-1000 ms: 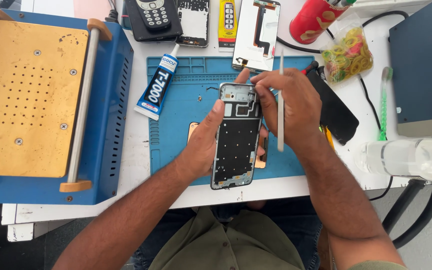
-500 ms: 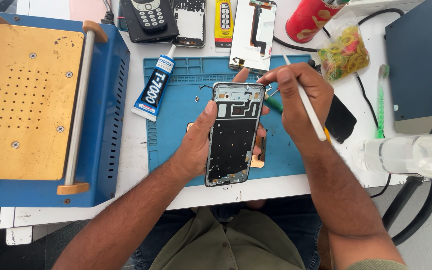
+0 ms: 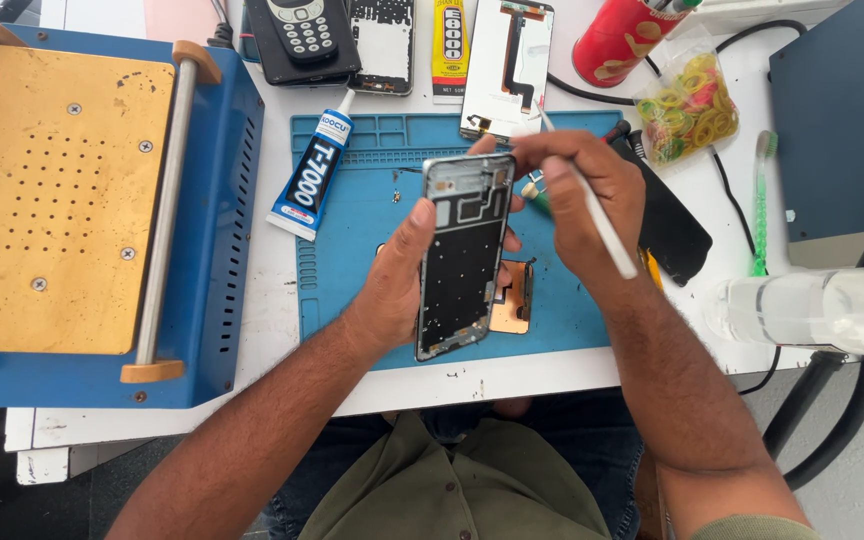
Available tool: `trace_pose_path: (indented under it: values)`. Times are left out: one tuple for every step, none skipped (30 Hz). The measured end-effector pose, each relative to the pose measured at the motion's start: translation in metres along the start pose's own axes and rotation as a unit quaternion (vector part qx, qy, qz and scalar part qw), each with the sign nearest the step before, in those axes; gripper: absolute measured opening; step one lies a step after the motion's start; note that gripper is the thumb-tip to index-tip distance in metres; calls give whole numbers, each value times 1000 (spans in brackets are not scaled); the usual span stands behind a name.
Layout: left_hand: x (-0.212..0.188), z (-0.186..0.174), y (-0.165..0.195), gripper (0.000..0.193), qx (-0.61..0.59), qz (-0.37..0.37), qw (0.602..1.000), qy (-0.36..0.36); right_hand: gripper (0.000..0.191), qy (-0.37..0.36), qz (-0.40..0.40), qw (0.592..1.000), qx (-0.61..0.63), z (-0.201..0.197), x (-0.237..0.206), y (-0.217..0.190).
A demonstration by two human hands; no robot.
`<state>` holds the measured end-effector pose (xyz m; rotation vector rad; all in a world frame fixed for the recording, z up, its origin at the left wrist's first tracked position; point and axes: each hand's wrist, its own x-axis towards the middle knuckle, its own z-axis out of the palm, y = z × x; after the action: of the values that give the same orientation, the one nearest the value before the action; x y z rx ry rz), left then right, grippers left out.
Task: The person uses tweezers to remove small components and adhesive residue from the interior of a disassembled smartphone. They repeatedly probe and lift parts along the frame and screen area, then place the phone down and pick up a copper-colored back cover.
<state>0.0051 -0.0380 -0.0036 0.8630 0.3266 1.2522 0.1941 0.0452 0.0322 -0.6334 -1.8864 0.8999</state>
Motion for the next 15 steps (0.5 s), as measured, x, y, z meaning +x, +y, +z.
trace_pose_path:
  values:
    - [0,0,1,82,-27,4,1000,3,30,12,-4,1000,22,0,0,-1]
    - [0,1,1,80,-54,9,998,6,34,24,-10,999,44,0,0,-2]
    - [1,1,2,79,-81,15,997,9,38,35,-15,997,67,0,0,-3]
    - [2,2,3,79,-83,18,996,19,37,35,-2,999,19,-1,0,-5]
    - [3,2,3,81,-85,20,996,29,37,35,12,999,-29,-3,-2,-8]
    - [4,3,4,84,-88,23,995,40,37,35,26,996,-78,-4,-3,-10]
    - [4,3,4,85,-86,32,995,44,30,24,21,998,-51,-1,-3,-11]
    - [5,3,4,85,-86,41,994,48,26,14,16,999,-24,3,-4,-12]
    - [5,3,4,86,-86,49,994,52,25,4,13,1000,2,6,-5,-13]
    - [5,4,4,83,-95,50,993,50,22,11,40,998,48,8,-5,-13]
    - [5,3,4,79,-105,51,992,47,21,17,66,993,95,10,-6,-14]
    - [5,3,4,76,-114,53,991,45,21,23,91,986,141,12,-5,-14]
    - [4,4,4,74,-115,50,991,56,18,24,66,992,108,13,-5,-14]
    - [4,4,4,72,-116,46,990,66,16,24,40,996,74,14,-5,-14]
    - [3,5,3,70,-116,43,989,77,13,25,14,999,41,15,-5,-13]
